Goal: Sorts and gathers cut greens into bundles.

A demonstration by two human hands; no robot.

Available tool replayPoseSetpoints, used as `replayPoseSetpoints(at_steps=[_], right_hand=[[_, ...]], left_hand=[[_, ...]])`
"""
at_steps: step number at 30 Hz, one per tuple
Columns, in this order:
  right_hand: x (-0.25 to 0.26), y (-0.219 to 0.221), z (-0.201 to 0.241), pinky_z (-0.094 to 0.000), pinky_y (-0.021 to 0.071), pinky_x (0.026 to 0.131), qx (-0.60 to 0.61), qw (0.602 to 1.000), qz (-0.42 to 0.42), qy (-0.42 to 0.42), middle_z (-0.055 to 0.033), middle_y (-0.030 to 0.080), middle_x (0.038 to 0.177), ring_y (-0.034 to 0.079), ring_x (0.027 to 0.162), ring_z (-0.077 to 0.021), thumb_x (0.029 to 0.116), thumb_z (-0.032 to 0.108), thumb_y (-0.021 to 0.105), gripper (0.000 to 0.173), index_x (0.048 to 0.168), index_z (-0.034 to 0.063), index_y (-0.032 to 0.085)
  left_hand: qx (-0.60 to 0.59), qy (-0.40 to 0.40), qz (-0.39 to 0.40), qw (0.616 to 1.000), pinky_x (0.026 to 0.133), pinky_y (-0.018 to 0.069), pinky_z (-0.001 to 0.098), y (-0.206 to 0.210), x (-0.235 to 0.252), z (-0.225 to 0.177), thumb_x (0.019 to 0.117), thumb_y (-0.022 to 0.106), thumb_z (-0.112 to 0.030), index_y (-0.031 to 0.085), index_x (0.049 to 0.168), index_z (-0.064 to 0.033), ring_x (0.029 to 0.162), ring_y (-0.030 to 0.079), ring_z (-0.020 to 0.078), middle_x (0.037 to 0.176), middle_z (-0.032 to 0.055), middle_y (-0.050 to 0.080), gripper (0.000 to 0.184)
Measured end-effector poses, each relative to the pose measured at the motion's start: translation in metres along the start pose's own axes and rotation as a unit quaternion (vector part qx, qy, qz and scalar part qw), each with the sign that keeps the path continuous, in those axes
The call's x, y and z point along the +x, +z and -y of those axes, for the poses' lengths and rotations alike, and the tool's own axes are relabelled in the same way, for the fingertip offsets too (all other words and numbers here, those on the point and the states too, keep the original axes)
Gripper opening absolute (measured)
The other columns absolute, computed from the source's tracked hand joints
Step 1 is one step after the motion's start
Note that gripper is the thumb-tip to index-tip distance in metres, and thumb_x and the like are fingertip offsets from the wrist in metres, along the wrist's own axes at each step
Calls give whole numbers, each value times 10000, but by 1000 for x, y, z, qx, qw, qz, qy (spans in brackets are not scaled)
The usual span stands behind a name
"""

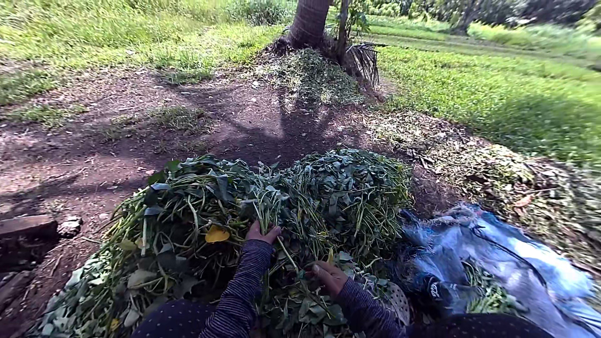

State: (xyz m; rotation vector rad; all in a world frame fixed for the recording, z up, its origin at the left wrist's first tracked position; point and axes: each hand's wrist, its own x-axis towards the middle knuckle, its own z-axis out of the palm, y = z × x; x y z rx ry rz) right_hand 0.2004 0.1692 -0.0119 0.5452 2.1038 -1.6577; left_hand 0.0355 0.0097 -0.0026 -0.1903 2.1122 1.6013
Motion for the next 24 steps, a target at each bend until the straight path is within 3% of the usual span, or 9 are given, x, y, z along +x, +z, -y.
replayPoseSetpoints(at_steps=[2, 4, 8, 13, 15, 18, 20, 22, 24], right_hand=[[5, 27, -5, -513, 524, 986, -41, 999, 30, 0, -246, 685, 1151, 686, 1048, -339, 1120, 304, 405, 449, 1290, -64, 596], [12, 46, -18, -530, 522, 909, -84, 995, 45, -9, -243, 673, 998, 673, 916, -344, 1102, 322, 456, 429, 1202, -68, 604], [5, 52, -17, -562, 511, 906, -133, 989, 68, 8, -247, 670, 1016, 668, 948, -367, 1101, 325, 443, 426, 1218, -51, 606], [-23, 51, -4, -561, 505, 766, -160, 985, 42, -57, -195, 643, 827, 644, 801, -338, 1066, 320, 452, 407, 1041, -36, 647], [-35, 53, -4, -586, 514, 748, -204, 975, 36, -73, -205, 658, 803, 669, 800, -362, 1056, 314, 454, 411, 977, -33, 660], [-45, 48, -21, -657, 512, 848, -269, 960, 61, -47, -259, 704, 903, 705, 934, -426, 1092, 308, 415, 459, 1003, -56, 680], [-17, 22, -42, -638, 515, 862, -265, 964, 2, -19, -261, 696, 941, 693, 940, -417, 1082, 394, 439, 521, 996, -53, 693], [25, -12, -39, -571, 461, 1057, -257, 965, -50, 32, -277, 635, 1247, 612, 1200, -409, 1076, 431, 474, 544, 1169, -62, 685], [72, -24, -47, -509, 397, 1159, -231, 966, -96, 65, -259, 554, 1429, 529, 1353, -378, 1070, 339, 518, 485, 1369, -35, 595]], left_hand=[[-23, 6, -13, 1000, 557, 580, 322, 6, -1, 3, 962, 728, -104, 541, 1264, -17, 720, 726, 197, 940, 127, 727, 365], [-68, 5, -34, 997, 580, 608, 345, 9, -3, 4, 959, 719, -62, 527, 1270, 9, 713, 727, 224, 936, 160, 707, 373], [-150, 38, -123, 980, 562, 610, 337, -1, 3, 14, 961, 705, -34, 557, 1201, 34, 636, 712, 220, 853, 165, 702, 291], [-276, 40, -191, 941, 517, 603, 362, -13, 6, 2, 1007, 633, -39, 501, 1261, 22, 604, 701, 232, 829, 169, 676, 293], [-314, 59, -226, 920, 519, 611, 365, -19, 7, 0, 1028, 606, -60, 488, 1286, 10, 614, 702, 218, 848, 155, 659, 292], [-323, 89, -263, 905, 567, 619, 335, -53, 13, -12, 1064, 553, -111, 437, 1345, -30, 667, 691, 171, 910, 105, 598, 314], [-294, 91, -253, 917, 551, 608, 326, -60, 11, -19, 1052, 582, -114, 463, 1336, -39, 670, 694, 170, 912, 108, 622, 316], [-270, 83, -225, 933, 535, 601, 318, -53, 2, -24, 1032, 614, -101, 464, 1352, -35, 661, 697, 173, 919, 121, 641, 359], [-269, 62, -181, 944, 565, 611, 340, -48, -3, -23, 1007, 638, -57, 460, 1388, -18, 671, 704, 203, 954, 161, 660, 423]])
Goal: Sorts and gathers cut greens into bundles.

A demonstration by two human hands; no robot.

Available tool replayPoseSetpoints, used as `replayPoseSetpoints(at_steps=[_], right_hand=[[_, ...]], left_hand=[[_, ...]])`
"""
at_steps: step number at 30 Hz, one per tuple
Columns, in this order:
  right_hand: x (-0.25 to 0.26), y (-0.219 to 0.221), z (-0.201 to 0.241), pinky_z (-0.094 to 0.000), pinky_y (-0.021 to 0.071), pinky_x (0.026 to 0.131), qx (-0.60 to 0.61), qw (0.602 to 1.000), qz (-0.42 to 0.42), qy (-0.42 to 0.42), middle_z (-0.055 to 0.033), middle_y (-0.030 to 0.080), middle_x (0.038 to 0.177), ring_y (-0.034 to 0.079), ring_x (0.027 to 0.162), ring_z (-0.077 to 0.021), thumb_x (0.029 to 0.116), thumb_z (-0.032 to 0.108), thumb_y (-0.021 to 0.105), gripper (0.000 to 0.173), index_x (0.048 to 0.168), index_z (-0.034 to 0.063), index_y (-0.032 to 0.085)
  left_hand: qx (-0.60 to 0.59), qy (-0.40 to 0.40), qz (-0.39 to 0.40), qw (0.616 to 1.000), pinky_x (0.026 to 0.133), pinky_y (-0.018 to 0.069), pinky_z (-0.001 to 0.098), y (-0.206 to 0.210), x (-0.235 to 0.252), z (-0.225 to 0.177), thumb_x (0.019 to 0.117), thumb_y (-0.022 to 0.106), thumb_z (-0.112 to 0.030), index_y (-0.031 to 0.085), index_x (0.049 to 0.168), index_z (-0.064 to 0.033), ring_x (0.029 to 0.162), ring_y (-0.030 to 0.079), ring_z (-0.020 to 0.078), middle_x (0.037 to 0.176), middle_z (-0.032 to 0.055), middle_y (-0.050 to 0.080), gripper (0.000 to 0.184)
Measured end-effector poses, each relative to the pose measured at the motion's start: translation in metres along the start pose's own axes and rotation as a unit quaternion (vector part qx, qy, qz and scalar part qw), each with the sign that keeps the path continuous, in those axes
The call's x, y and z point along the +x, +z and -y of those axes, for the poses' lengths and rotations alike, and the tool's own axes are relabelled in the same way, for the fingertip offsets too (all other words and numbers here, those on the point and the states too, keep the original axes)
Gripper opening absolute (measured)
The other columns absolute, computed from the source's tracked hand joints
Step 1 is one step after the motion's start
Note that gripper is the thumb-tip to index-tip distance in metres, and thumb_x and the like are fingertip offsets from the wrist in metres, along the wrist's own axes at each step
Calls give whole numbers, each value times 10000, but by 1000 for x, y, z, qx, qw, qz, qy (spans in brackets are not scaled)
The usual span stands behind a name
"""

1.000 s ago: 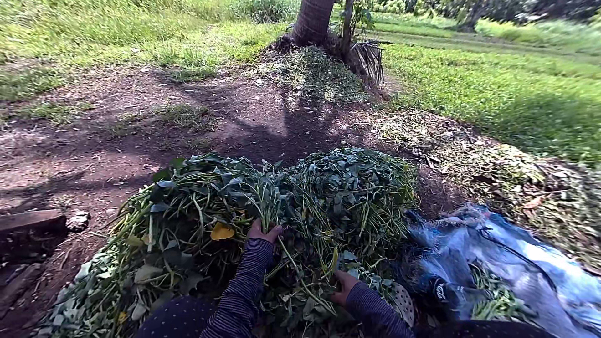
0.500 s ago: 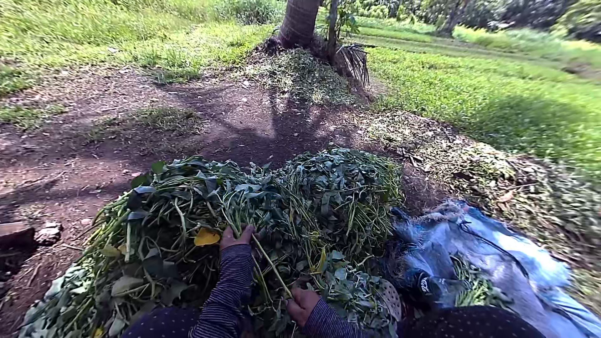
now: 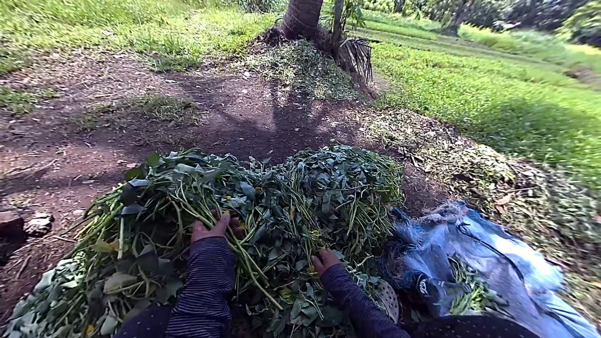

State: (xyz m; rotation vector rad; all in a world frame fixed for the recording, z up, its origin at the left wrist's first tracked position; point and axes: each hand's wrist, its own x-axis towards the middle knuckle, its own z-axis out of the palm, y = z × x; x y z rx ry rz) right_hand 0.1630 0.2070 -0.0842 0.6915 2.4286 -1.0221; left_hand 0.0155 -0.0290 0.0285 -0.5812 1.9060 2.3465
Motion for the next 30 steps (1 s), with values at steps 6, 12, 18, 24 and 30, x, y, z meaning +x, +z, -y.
replayPoseSetpoints(at_steps=[6, 12, 18, 24, 30], right_hand=[[46, 22, 1, -495, 409, 1155, 81, 995, 44, 38, -245, 613, 1379, 582, 1314, -348, 1044, 233, 594, 462, 1424, -23, 537], [-21, -64, 15, -299, 510, 607, 408, 912, -4, -43, -61, 621, 871, 568, 650, -114, 1029, 128, 565, 305, 1311, 10, 549], [-76, -98, 9, -323, 606, 552, 646, 716, -25, -264, -42, 716, 715, 689, 571, -154, 963, 198, 664, 164, 1114, 154, 708], [-103, -85, -14, -333, 626, 612, 596, 766, 22, -238, -97, 789, 933, 764, 732, -214, 1005, 446, 570, 340, 1111, 164, 727], [-109, -53, -19, -399, 638, 687, 348, 926, -101, -109, -129, 724, 1081, 748, 813, -236, 972, 55, 594, 258, 1219, -4, 548]], left_hand=[[7, -80, 91, 993, 616, 621, 349, -14, -5, -10, 998, 602, 20, 455, 1380, 9, 687, 713, 220, 897, 161, 683, 410], [22, -114, 131, 985, 638, 623, 365, -16, -9, -14, 1001, 592, 21, 507, 1317, 7, 723, 719, 231, 891, 152, 690, 328], [34, -112, 166, 979, 634, 632, 379, -6, -17, -9, 997, 589, 36, 552, 1252, 28, 722, 729, 240, 890, 154, 697, 257], [66, -130, 193, 970, 650, 632, 391, 0, -30, 7, 992, 601, 27, 530, 1250, 22, 730, 722, 235, 898, 147, 685, 268], [85, -174, 237, 952, 623, 624, 405, 14, -51, 25, 1054, 493, 0, 413, 1344, -7, 730, 738, 263, 908, 157, 719, 301]])
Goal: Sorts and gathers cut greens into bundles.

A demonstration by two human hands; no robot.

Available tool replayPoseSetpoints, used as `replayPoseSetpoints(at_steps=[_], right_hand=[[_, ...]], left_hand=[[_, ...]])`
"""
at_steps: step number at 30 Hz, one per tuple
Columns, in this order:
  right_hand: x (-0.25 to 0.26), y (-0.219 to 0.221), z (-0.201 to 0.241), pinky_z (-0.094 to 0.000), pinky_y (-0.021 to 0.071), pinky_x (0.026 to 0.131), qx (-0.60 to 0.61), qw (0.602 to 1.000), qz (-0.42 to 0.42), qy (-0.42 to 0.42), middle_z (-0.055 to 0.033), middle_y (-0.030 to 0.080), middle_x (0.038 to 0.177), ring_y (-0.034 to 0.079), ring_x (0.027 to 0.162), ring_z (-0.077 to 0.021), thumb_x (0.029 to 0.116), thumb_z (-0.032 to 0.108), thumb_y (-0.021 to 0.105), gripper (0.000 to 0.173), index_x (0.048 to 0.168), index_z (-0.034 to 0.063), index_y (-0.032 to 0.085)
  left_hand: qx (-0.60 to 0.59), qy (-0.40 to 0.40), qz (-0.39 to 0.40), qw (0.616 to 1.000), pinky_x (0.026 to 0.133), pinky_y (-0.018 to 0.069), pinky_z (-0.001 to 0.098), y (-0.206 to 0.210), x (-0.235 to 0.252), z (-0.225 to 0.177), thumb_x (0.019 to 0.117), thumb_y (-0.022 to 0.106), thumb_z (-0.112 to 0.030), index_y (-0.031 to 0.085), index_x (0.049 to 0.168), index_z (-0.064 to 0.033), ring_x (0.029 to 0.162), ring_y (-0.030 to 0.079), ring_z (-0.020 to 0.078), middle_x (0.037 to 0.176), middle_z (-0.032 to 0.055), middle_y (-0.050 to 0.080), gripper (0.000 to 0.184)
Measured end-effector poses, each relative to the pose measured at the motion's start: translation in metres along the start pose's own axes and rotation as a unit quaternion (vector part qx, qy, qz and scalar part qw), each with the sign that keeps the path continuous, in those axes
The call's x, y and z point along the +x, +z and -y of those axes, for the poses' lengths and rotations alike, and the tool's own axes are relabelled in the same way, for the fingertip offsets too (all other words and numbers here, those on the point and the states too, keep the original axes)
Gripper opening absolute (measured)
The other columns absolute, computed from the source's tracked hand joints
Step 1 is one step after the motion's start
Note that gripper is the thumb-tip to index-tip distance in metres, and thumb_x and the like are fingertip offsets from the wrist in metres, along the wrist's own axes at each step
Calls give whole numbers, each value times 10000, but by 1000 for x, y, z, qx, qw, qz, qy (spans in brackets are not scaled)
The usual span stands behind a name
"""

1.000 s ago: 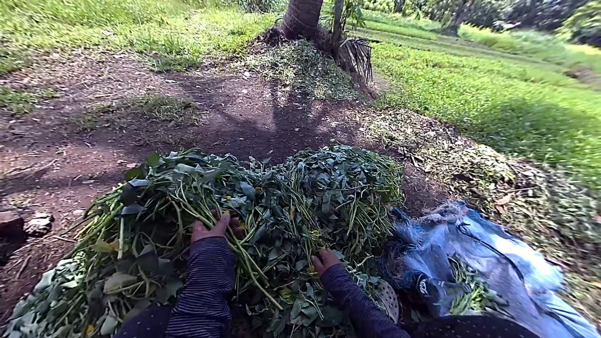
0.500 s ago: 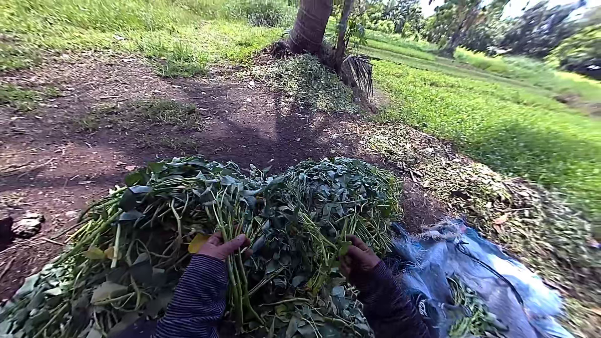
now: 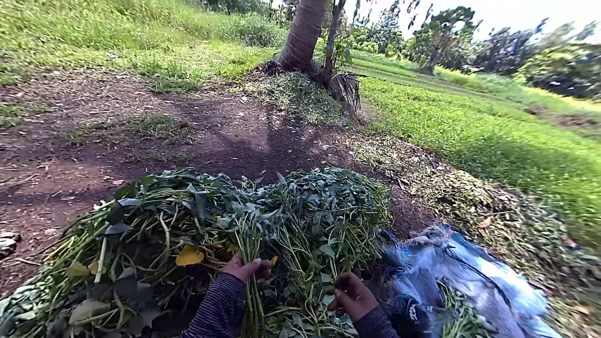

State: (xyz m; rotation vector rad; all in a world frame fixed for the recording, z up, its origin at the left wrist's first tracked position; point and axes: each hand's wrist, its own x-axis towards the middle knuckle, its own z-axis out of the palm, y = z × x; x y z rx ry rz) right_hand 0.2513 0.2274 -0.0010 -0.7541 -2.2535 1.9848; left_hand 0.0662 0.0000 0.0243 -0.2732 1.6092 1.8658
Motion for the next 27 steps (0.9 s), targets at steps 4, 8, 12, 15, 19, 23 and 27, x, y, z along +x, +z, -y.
replayPoseSetpoints(at_steps=[4, 8, 12, 15, 19, 23, 27], right_hand=[[-3, 21, -12, -379, 644, 660, 54, 995, 4, -84, -114, 752, 1005, 755, 766, -228, 943, 4, 606, 243, 1165, 13, 509], [-7, 42, -5, -420, 652, 689, 76, 996, 45, -30, -134, 761, 991, 766, 815, -265, 934, 13, 651, 543, 1425, -12, 421], [-16, 61, 13, -451, 624, 821, 34, 993, 95, 56, -174, 716, 1063, 738, 903, -274, 997, 7, 593, 367, 1351, -60, 519], [-15, 67, 7, -479, 611, 821, -15, 988, 133, 79, -184, 716, 1052, 733, 913, -291, 1036, 105, 559, 333, 1333, -45, 537], [-16, 78, 17, -518, 609, 747, 68, 971, 138, 181, -165, 670, 893, 710, 796, -304, 1130, 270, 378, 358, 1272, -27, 518], [-10, 94, 4, -560, 593, 736, 233, 937, 43, 257, -123, 616, 852, 669, 725, -295, 1148, 309, 263, 410, 1281, -9, 485], [-11, 99, 1, -464, 589, 633, 200, 938, 14, 283, -103, 625, 791, 646, 640, -239, 1132, 252, 377, 323, 1250, -7, 529]], left_hand=[[-4, -28, 37, 999, 618, 621, 410, 23, -12, 13, 1043, 515, 5, 424, 1320, -2, 738, 742, 273, 886, 164, 726, 292], [-16, -32, 63, 997, 625, 624, 404, 35, -16, 23, 987, 594, 52, 407, 1331, -7, 769, 752, 285, 960, 181, 744, 396], [35, -4, 93, 995, 631, 628, 404, 36, -16, 29, 922, 693, 60, 403, 1329, -2, 798, 752, 266, 990, 163, 735, 504], [91, 32, 96, 991, 581, 621, 385, 31, -13, 34, 854, 746, 78, 427, 1353, 15, 742, 726, 250, 974, 157, 693, 596], [158, 50, 102, 981, 615, 630, 387, 29, -12, 37, 837, 801, 17, 453, 1351, 5, 756, 733, 236, 991, 147, 707, 621], [112, 50, 81, 989, 612, 631, 380, 31, -9, 43, 855, 760, 67, 436, 1336, 19, 757, 744, 251, 954, 157, 727, 582], [7, 34, -2, 999, 593, 635, 397, 28, -3, 39, 906, 691, 105, 385, 1381, 9, 772, 756, 307, 969, 202, 724, 573]])
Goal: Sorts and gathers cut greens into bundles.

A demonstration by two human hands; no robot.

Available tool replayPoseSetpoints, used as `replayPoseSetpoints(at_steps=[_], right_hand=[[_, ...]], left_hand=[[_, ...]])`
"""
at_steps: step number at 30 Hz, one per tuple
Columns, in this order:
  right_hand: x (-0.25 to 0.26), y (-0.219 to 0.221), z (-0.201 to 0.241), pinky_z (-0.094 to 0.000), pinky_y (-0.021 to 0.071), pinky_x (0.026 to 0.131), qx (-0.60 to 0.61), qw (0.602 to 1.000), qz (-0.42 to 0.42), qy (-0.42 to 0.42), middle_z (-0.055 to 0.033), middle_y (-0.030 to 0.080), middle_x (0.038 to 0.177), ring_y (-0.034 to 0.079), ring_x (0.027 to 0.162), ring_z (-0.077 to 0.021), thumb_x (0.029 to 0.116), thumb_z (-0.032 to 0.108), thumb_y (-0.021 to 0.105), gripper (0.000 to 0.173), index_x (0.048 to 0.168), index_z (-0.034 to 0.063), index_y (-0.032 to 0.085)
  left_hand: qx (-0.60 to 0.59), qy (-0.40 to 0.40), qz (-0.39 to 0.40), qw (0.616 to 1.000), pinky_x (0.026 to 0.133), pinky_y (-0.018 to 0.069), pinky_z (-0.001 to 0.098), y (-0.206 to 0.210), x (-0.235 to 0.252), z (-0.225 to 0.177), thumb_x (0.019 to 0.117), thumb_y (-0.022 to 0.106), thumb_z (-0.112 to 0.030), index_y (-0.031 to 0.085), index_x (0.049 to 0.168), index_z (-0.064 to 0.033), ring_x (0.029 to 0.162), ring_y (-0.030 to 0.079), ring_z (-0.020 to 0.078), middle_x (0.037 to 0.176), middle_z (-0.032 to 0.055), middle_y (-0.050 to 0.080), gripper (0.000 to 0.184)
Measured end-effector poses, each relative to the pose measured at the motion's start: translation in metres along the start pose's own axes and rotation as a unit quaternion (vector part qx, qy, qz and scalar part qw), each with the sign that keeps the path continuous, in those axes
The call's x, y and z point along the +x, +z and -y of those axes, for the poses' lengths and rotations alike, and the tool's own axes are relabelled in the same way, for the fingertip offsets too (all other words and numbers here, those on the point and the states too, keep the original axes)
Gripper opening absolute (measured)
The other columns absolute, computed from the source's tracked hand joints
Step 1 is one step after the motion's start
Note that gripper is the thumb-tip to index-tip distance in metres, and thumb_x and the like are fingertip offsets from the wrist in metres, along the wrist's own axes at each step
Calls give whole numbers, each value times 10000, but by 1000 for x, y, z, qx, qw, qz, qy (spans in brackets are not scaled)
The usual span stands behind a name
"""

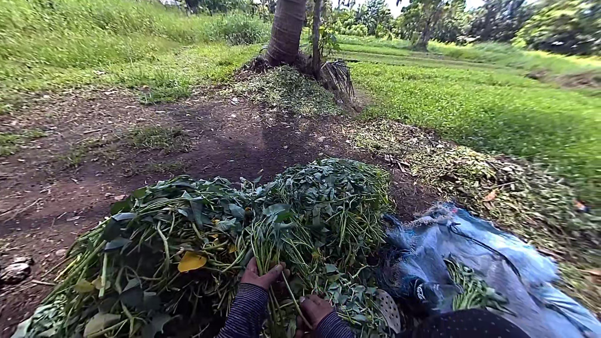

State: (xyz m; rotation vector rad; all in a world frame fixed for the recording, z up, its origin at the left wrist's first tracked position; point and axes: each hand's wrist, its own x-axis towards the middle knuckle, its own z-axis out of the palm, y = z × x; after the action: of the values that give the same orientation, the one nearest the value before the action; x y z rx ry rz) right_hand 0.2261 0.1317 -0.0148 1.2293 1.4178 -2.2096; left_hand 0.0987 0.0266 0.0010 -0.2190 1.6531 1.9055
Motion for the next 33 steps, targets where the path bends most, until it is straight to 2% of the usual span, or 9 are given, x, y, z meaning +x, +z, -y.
replayPoseSetpoints(at_steps=[4, 7, 10, 15, 19, 23, 26, 29, 33], right_hand=[[-12, -2, 7, -346, 578, 612, -145, 981, 56, -114, -48, 570, 678, 610, 568, -155, 1120, 203, 386, 266, 1038, -2, 535], [-2, -17, -4, -473, 568, 725, -370, 899, 117, -202, -152, 636, 777, 653, 684, -255, 1070, 244, 491, 334, 1056, -61, 626], [41, -36, 12, -597, 519, 980, -503, 828, 128, -211, -229, 730, 1074, 705, 1031, -366, 952, 279, 715, 374, 1159, -33, 714], [134, -30, 74, -537, 357, 1184, -553, 823, -53, -120, -212, 617, 1399, 549, 1359, -350, 1088, 327, 474, 466, 1427, 24, 571], [166, -28, 68, -538, 413, 1139, -537, 834, -20, -124, -234, 654, 1321, 602, 1285, -357, 1043, 296, 576, 435, 1349, -10, 620], [94, -17, 111, -449, 515, 1024, -389, 904, -1, -180, -235, 644, 1249, 661, 1130, -307, 1028, 197, 630, 396, 1313, -72, 576], [60, -15, 119, -491, 605, 859, -261, 946, 43, -189, -172, 671, 1160, 713, 1013, -292, 1039, 163, 604, 297, 1269, -10, 533], [63, -17, 107, -529, 593, 883, -304, 936, 58, -165, -182, 649, 1219, 695, 1073, -319, 1051, 177, 586, 329, 1316, -7, 518], [59, -3, 76, -487, 619, 797, -365, 906, 67, -206, -188, 684, 1101, 729, 899, -298, 1027, 194, 624, 336, 1268, -25, 544]], left_hand=[[-29, 24, -66, 997, 573, 637, 402, -10, 7, -10, 924, 669, 102, 377, 1398, 9, 762, 755, 301, 974, 200, 716, 565], [-64, 99, -154, 981, 585, 624, 363, -31, 19, -28, 957, 638, 76, 356, 1435, 24, 763, 736, 249, 977, 185, 689, 557], [-58, 125, -180, 974, 585, 630, 350, -47, 16, -49, 959, 627, 86, 378, 1382, 50, 704, 730, 229, 950, 174, 688, 492], [-90, 101, -161, 978, 545, 624, 389, -55, 18, -52, 925, 602, 152, 375, 1364, 25, 701, 711, 245, 970, 171, 639, 511], [-105, 86, -145, 980, 582, 622, 414, -64, 28, -47, 889, 632, 172, 355, 1443, 11, 752, 703, 257, 1036, 182, 634, 641], [-130, 44, -123, 983, 608, 626, 409, -58, 28, -46, 921, 605, 137, 483, 1289, 47, 719, 692, 243, 965, 159, 632, 397], [-151, -1, -89, 984, 629, 634, 444, -43, 29, -40, 983, 561, 74, 488, 1273, 35, 698, 701, 266, 897, 162, 645, 301], [-133, -34, -50, 989, 640, 629, 447, -25, 25, -31, 1029, 502, 37, 433, 1303, 14, 728, 727, 280, 943, 175, 699, 283], [-68, -55, -28, 996, 676, 631, 444, -9, 26, -18, 1000, 617, -4, 422, 1317, 16, 823, 748, 300, 1019, 204, 722, 373]])
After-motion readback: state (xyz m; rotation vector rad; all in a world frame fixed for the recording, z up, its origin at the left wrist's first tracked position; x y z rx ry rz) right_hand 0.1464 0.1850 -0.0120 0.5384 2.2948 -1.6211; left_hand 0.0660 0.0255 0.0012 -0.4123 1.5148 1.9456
